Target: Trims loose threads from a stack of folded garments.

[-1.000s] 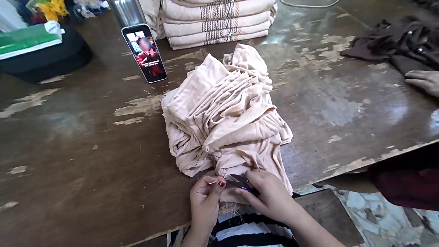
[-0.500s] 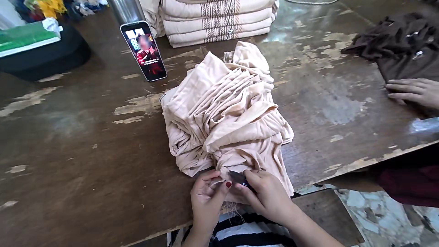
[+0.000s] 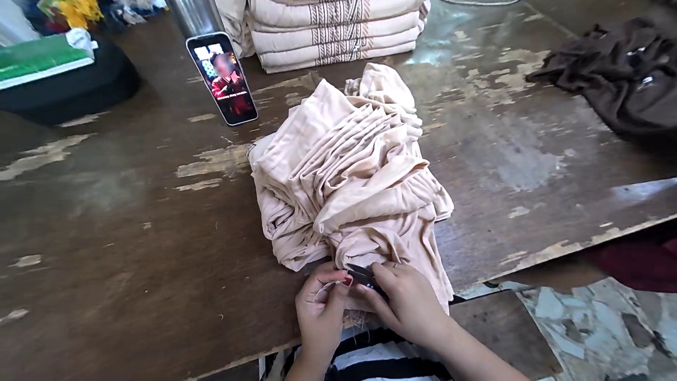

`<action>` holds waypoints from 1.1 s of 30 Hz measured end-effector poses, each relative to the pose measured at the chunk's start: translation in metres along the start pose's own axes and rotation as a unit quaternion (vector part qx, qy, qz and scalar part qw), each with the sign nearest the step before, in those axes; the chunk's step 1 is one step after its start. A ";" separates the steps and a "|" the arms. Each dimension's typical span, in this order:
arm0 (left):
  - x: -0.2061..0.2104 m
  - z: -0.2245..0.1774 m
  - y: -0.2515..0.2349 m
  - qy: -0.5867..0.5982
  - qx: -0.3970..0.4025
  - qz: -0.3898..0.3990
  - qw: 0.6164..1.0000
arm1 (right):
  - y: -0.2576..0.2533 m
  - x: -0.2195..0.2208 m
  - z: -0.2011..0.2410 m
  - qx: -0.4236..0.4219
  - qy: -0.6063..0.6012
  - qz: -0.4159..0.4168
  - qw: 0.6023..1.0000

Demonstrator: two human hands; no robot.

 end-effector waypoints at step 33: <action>-0.005 -0.021 -0.019 -0.385 0.044 0.271 0.881 | 0.001 -0.012 -0.042 -0.034 -0.004 0.065 0.997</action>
Point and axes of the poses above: each hand's wrist, its own y-axis away from the middle knuckle, its own x-axis out of the palm, z = x × y, the point moved 7 cm from there along -y, towards the middle knuckle, and after that the axes turned 13 degrees about x, right-handed, at the moved point
